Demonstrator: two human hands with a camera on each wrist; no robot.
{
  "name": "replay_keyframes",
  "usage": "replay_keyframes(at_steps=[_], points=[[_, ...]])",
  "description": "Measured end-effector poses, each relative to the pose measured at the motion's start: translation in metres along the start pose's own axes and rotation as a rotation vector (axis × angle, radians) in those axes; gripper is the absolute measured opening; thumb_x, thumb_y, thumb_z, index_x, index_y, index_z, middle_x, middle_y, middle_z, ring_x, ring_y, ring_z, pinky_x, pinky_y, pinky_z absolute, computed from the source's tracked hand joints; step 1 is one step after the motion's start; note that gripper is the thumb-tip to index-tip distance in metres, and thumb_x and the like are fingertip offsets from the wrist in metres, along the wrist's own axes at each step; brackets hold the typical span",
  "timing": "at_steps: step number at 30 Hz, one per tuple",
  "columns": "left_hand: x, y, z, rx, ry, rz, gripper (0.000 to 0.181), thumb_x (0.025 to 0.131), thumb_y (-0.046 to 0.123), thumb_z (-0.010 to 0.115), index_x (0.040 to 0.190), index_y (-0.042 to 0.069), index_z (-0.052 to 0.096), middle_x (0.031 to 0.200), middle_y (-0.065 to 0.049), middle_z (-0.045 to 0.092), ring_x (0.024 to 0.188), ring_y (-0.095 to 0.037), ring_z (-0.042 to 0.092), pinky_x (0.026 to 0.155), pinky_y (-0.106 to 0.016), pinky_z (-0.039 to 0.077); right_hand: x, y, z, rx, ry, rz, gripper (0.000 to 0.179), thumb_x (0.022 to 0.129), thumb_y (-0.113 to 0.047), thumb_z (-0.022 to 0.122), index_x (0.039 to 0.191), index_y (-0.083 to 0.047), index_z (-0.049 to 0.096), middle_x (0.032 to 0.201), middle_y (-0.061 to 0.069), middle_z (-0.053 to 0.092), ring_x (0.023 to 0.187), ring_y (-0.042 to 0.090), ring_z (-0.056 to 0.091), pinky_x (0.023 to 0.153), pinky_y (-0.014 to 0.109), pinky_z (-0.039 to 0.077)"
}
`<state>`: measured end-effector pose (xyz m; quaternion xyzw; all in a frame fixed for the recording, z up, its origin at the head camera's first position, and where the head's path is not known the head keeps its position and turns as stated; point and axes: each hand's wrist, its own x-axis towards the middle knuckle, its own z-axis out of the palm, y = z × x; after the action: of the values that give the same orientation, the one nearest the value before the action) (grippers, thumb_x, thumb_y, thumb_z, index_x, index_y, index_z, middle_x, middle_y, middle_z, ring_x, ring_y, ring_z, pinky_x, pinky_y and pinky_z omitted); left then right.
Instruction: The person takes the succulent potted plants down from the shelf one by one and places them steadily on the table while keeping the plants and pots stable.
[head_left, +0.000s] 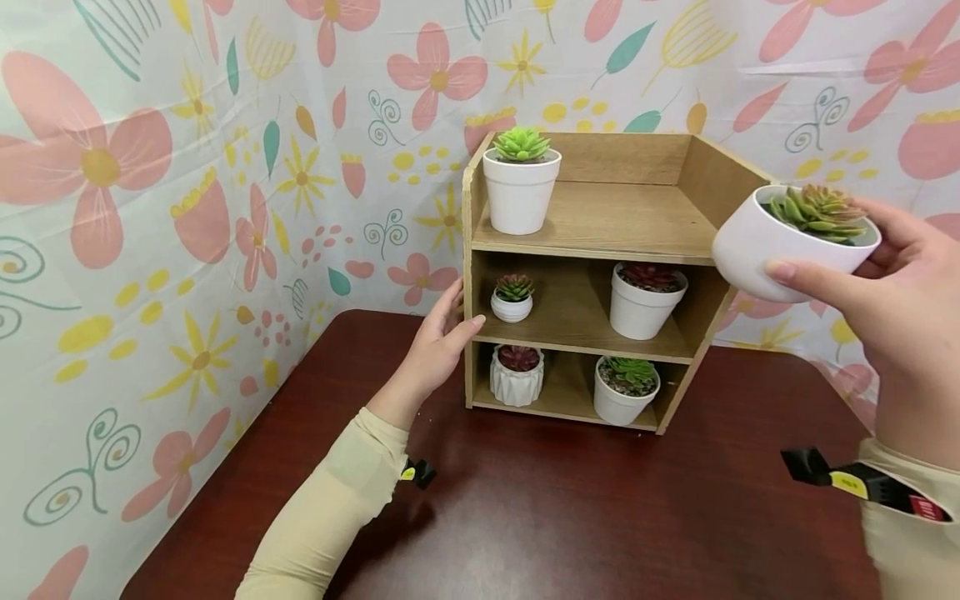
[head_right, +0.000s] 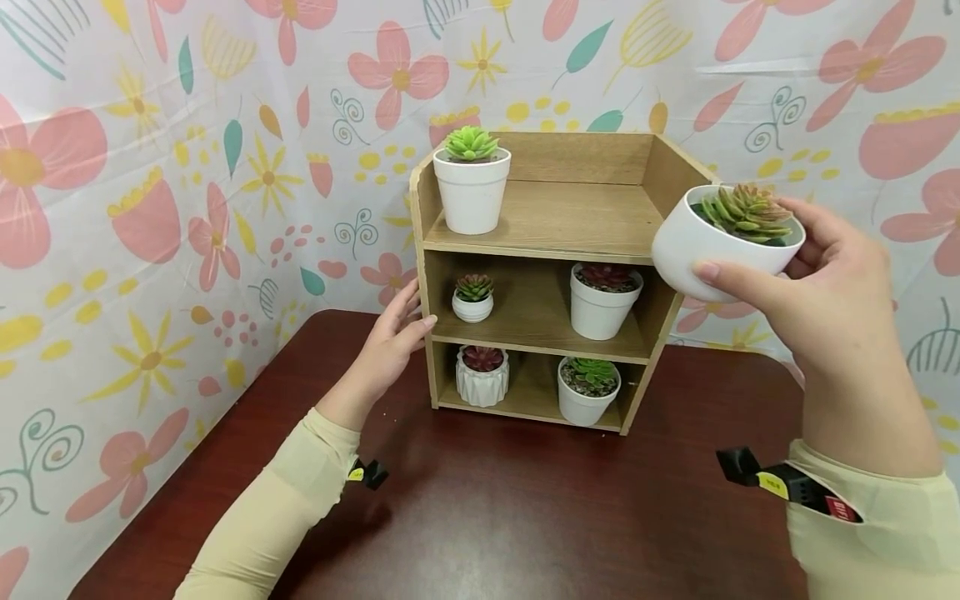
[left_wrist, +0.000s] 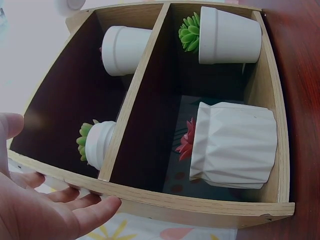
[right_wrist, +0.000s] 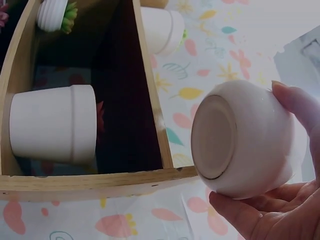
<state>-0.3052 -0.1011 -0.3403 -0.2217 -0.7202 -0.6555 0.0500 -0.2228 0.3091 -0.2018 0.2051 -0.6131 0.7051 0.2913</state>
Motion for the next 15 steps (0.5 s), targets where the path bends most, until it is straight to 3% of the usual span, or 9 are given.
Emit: replay_keyframes(at_steps=[10, 15], points=[[0.000, 0.001, 0.001, 0.003, 0.006, 0.002, 0.073, 0.104, 0.030, 0.058, 0.166, 0.024, 0.019, 0.170, -0.003, 0.027, 0.155, -0.026, 0.032, 0.122, -0.050, 0.035, -0.006, 0.005, -0.008, -0.046, 0.059, 0.037, 0.067, 0.071, 0.030, 0.073, 0.129, -0.002, 0.068, 0.104, 0.000, 0.077, 0.079, 0.006, 0.074, 0.066, 0.012, 0.056], [0.000, 0.000, 0.000, 0.006, 0.009, 0.004, 0.073, 0.104, 0.029, 0.058, 0.166, 0.024, 0.020, 0.170, -0.004, 0.027, 0.155, -0.027, 0.032, 0.122, -0.051, 0.035, -0.010, 0.009, -0.012, -0.014, 0.061, 0.028, 0.068, 0.070, 0.033, 0.071, 0.130, 0.001, 0.066, 0.104, 0.002, 0.077, 0.080, 0.008, 0.075, 0.066, 0.013, 0.057]])
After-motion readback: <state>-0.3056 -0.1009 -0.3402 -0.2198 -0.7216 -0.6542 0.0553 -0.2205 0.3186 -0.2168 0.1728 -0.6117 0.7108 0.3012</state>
